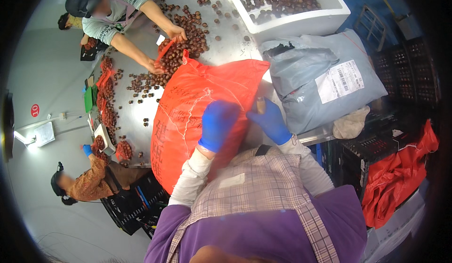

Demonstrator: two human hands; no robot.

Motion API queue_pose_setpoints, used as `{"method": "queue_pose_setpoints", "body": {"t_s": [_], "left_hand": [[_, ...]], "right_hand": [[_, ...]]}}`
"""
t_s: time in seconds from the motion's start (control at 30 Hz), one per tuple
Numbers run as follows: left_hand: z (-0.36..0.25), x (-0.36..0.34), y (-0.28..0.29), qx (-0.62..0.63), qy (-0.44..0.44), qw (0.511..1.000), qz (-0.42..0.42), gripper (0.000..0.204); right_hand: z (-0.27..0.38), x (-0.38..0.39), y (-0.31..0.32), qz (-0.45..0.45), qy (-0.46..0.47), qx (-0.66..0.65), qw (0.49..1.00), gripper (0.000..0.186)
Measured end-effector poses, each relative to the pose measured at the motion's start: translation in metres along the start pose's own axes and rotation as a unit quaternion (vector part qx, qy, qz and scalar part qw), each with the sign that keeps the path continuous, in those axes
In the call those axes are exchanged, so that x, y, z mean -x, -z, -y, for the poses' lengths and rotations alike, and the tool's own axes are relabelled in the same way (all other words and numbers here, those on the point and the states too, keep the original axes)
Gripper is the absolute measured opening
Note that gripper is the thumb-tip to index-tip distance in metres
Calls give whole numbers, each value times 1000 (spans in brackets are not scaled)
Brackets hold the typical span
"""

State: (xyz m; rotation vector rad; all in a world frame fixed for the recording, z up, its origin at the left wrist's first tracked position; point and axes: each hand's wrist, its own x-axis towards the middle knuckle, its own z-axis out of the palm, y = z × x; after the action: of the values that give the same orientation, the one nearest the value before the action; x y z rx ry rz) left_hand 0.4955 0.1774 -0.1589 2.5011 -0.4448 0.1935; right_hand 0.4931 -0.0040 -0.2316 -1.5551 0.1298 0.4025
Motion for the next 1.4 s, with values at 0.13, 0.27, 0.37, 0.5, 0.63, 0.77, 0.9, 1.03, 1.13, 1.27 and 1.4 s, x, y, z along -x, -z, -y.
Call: {"method": "queue_pose_setpoints", "body": {"t_s": [0.13, 0.27, 0.37, 0.5, 0.63, 0.77, 0.9, 1.03, 1.13, 1.27, 1.4], "left_hand": [[1, 6, -3, 23, 38, 999, 26, 13], [1, 9, -4, 43, 79, 996, 23, 12], [0, 9, -4, 77, 105, 991, 18, 11], [0, 4, -4, 64, 122, 989, 53, 13], [-2, 0, -9, 106, 124, 986, 36, 9], [11, 2, -22, 19, 44, 997, 54, 19], [21, -4, -22, 62, 31, 998, 9, 8], [11, -1, -16, 86, 62, 994, -40, 6], [13, -1, -13, 90, 101, 989, -53, 7], [24, -10, 14, 161, 162, 967, -109, 12], [17, 0, 24, 239, 236, 928, -158, 7]], "right_hand": [[-1, 1, -5, 14, -49, -64, 997, 36], [15, 5, -11, -10, -55, -62, 997, 26], [-1, 3, -16, -50, 54, -16, 997, 22], [-8, 1, -13, -45, 67, 31, 996, 17], [1, 5, -10, -44, 114, 49, 991, 14], [-6, -2, -15, -60, 127, 6, 990, 18], [-26, -15, -9, -50, 84, 9, 995, 20], [-17, -11, -14, -76, 94, 9, 993, 21], [-8, -8, -15, -81, 67, -15, 994, 21], [-32, -22, -6, -72, 82, -40, 993, 21], [-2, -2, -11, -85, 4, -118, 989, 22]]}}
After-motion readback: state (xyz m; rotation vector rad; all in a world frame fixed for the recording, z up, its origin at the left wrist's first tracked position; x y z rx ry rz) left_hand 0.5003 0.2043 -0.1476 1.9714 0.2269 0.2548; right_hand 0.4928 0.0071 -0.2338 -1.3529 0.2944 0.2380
